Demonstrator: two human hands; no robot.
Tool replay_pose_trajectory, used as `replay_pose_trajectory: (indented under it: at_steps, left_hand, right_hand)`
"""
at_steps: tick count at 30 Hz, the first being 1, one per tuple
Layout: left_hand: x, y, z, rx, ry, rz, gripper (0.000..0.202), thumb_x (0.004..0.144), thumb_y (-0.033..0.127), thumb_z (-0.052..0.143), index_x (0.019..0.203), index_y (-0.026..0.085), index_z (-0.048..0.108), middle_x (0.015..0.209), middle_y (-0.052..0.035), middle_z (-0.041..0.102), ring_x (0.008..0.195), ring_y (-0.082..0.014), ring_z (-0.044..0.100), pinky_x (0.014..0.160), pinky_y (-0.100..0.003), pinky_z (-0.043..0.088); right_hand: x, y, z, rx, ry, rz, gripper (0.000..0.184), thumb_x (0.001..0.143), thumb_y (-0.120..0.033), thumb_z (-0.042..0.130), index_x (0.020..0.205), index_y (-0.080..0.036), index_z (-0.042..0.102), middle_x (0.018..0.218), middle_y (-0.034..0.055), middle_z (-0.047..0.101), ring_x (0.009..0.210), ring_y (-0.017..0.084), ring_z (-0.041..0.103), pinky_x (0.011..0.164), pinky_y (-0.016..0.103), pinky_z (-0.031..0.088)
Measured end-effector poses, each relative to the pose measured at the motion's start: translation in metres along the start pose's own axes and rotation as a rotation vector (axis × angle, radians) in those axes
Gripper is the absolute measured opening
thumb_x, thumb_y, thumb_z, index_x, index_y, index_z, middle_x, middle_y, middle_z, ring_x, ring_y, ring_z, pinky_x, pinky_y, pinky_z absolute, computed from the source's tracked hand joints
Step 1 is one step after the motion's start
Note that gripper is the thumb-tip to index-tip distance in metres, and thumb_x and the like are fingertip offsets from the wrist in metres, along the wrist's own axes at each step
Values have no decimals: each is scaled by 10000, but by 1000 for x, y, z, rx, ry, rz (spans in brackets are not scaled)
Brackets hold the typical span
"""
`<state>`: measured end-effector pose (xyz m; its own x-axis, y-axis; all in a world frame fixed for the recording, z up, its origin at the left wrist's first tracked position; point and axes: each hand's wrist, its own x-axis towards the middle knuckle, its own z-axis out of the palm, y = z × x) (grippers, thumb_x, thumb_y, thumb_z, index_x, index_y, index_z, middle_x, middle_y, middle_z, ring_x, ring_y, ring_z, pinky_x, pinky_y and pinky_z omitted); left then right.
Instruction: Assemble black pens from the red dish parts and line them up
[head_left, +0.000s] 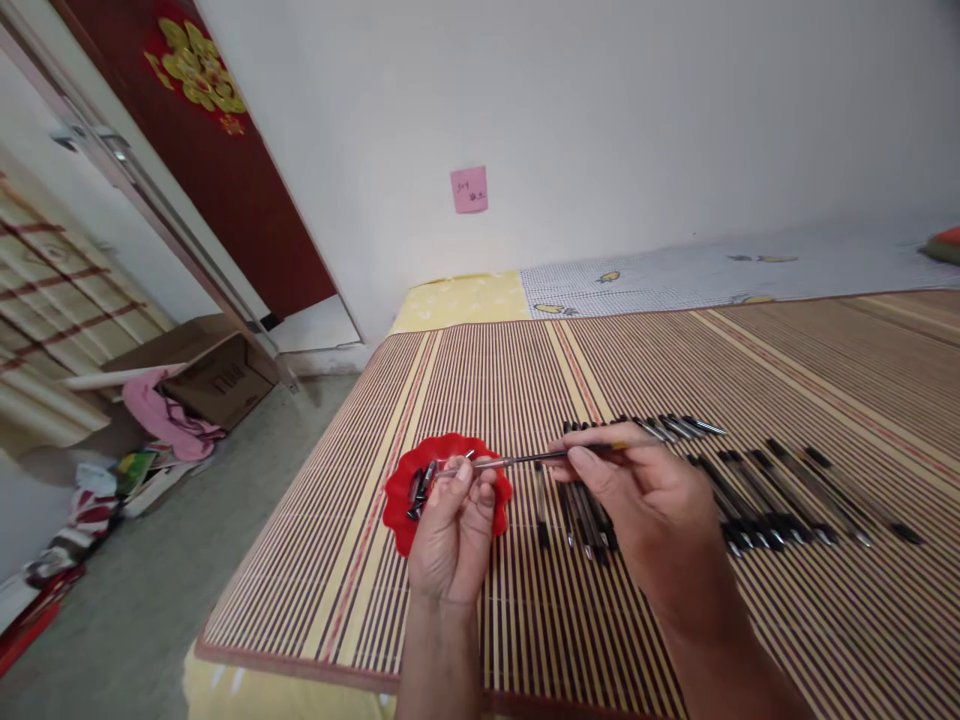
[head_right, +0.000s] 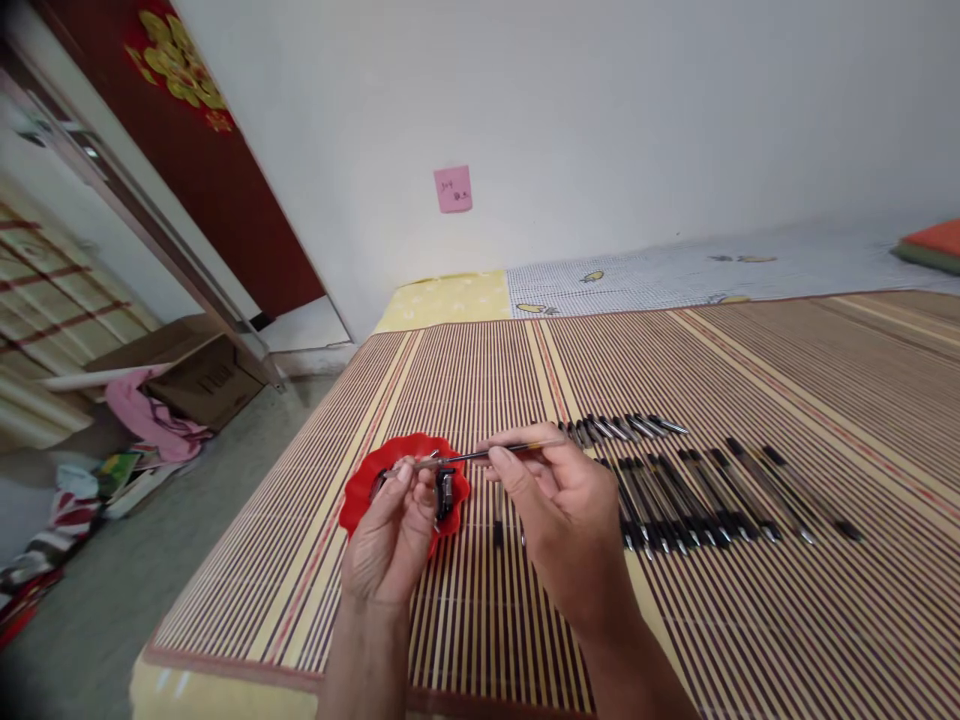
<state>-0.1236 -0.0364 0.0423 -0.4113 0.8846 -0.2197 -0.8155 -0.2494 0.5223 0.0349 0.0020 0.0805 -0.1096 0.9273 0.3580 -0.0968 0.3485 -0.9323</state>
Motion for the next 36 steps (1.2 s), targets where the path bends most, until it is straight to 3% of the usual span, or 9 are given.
replay_pose_trajectory:
  at_steps: [4, 9, 12, 19, 27, 32, 36]
  left_hand:
    - [-2, 1, 0, 36, -60, 52, 172, 760, 38, 740, 851, 145, 641, 870, -22, 708, 731, -117, 721, 673, -174, 590]
    - [0, 2, 0, -4, -8, 41, 148, 778, 18, 709, 863, 130, 661, 868, -35, 709, 735, -108, 710, 666, -161, 580]
    - [1, 4, -1, 19, -40, 63, 146, 774, 37, 726, 863, 136, 667, 867, -34, 716, 742, -109, 709, 671, -163, 576]
    - [-5, 5, 2, 98, -116, 116, 218, 723, 115, 819, 872, 149, 663, 852, -29, 726, 731, -122, 713, 684, -196, 580]
    - [0, 6, -2, 17, -54, 133, 195, 728, 55, 778, 868, 132, 668, 845, -51, 728, 726, -135, 722, 664, -191, 588]
    - [-2, 6, -1, 4, -81, 91, 207, 718, 67, 797, 865, 133, 667, 846, -49, 730, 725, -129, 722, 651, -178, 584]
    - [-8, 1, 5, 65, -141, 76, 252, 700, 104, 834, 880, 142, 661, 867, -39, 726, 727, -124, 719, 673, -187, 585]
  right_hand:
    - [1, 1, -1, 105, 8, 60, 140, 870, -316, 703, 952, -202, 712, 873, 68, 766, 734, 201, 749, 719, 345, 641]
    - [1, 2, -2, 120, -45, 71, 138, 866, -313, 707, 941, -198, 716, 896, 80, 776, 752, 206, 757, 724, 346, 644]
    - [3, 3, -3, 101, -65, 69, 144, 860, -308, 709, 943, -191, 722, 924, 91, 780, 769, 209, 761, 728, 341, 645]
    - [8, 7, -5, 125, 8, 97, 112, 837, -307, 737, 843, -199, 707, 735, 46, 763, 645, 174, 739, 621, 270, 627]
    - [3, 5, -10, 62, -184, 35, 155, 892, -288, 691, 1004, -203, 754, 844, 58, 777, 724, 166, 743, 665, 261, 622]
    - [5, 13, -7, 117, -133, 86, 133, 867, -312, 725, 911, -187, 737, 723, 42, 756, 641, 159, 718, 617, 257, 600]
    - [2, 18, 4, 114, -159, 85, 129, 838, -318, 751, 881, -196, 743, 752, 27, 732, 659, 140, 687, 615, 239, 576]
